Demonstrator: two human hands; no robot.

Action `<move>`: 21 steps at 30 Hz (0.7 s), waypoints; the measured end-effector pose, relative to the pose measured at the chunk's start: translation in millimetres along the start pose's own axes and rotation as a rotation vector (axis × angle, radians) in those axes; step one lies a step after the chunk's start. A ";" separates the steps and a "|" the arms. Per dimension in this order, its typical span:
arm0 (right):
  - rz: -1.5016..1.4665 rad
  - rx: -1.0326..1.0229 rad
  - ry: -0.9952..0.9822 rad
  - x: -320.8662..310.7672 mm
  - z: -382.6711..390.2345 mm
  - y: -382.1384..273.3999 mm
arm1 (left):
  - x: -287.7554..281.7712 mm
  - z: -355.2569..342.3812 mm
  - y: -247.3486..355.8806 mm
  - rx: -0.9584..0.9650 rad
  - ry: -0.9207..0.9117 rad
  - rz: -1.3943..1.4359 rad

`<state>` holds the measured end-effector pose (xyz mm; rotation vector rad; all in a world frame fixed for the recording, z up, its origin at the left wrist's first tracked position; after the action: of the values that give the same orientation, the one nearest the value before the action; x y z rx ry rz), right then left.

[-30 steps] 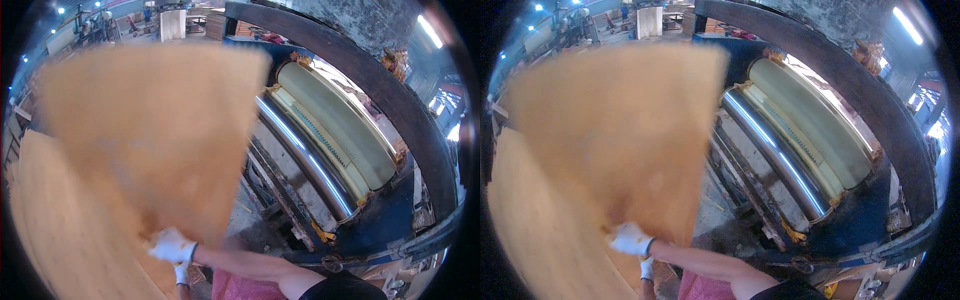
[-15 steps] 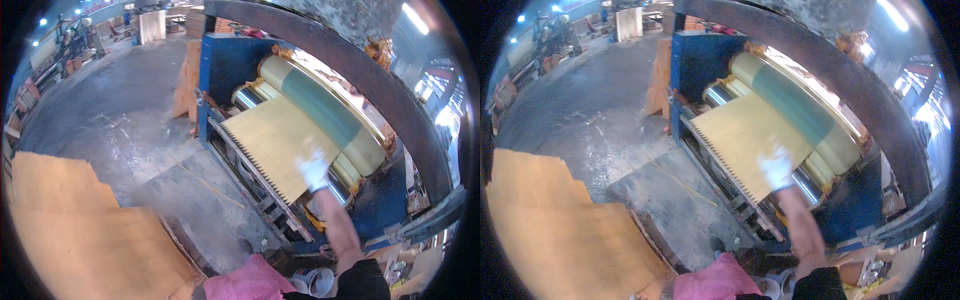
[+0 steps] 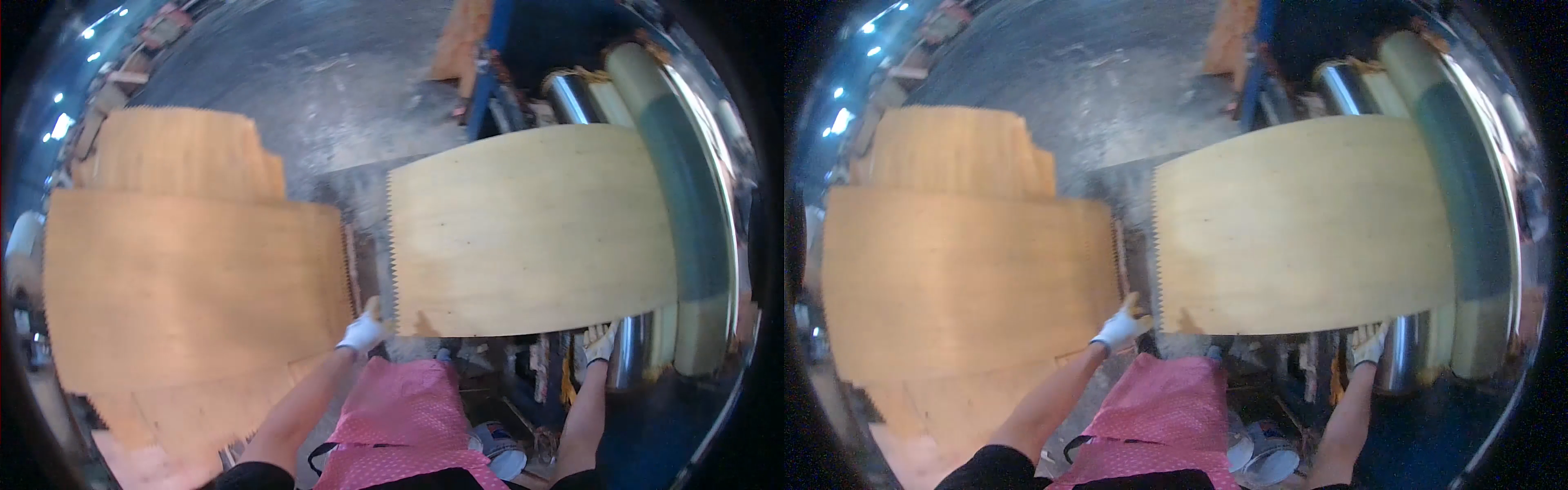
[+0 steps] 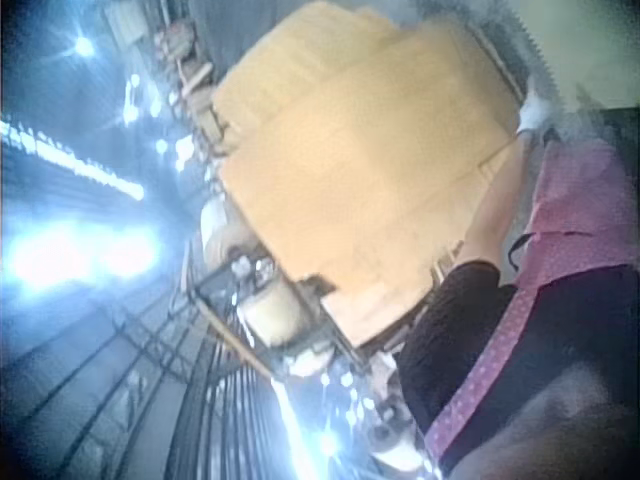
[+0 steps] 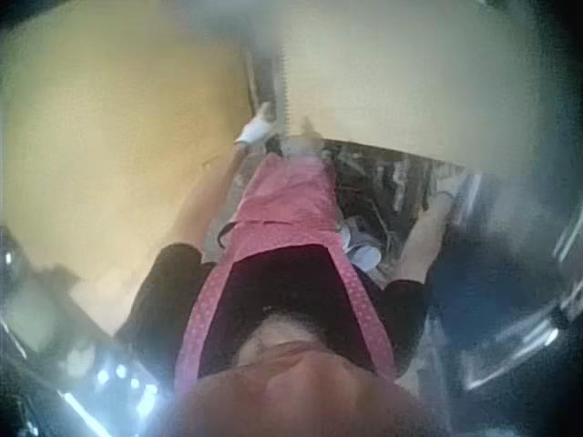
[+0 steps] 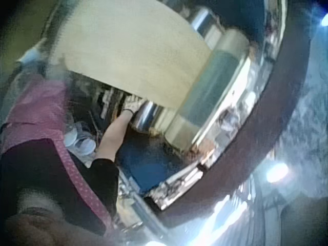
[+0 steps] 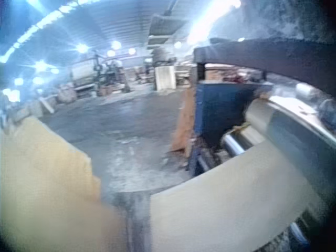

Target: Feeding wood veneer sheets through a glue spreading machine and stacking the glued pieces.

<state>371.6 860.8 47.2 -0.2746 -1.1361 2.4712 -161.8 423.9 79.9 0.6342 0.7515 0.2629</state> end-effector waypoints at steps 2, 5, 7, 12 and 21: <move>-0.134 0.015 0.130 33.0 34.8 44.0 | 20.0 -2.9 -4.0 0.004 -0.027 -0.119; 0.089 0.060 -0.051 52.8 79.8 114.8 | 54.1 7.2 -2.6 -0.106 -0.261 -0.196; 0.051 0.124 -0.153 84.4 160.5 122.4 | 60.4 13.2 -2.4 0.063 -0.219 -0.300; 0.338 -0.375 -0.407 197.2 327.2 89.8 | 71.5 12.0 14.8 0.201 -0.201 -0.412; 1.201 -1.449 -1.649 375.6 725.3 250.0 | -54.2 -47.3 -195.7 0.163 0.256 0.605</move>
<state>-281.4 385.2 324.6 1.3525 -4.1643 1.2466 -233.3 267.5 -38.0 0.9895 0.8166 0.8565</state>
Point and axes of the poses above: each hand's wrist, its own z-axis away from the middle knuckle, its own x-axis out of the palm, y = z × x, the point moved 7 cm from there along -z, towards the middle knuckle, and after that the axes turned 15 degrees about y, right-handed, at the moved point
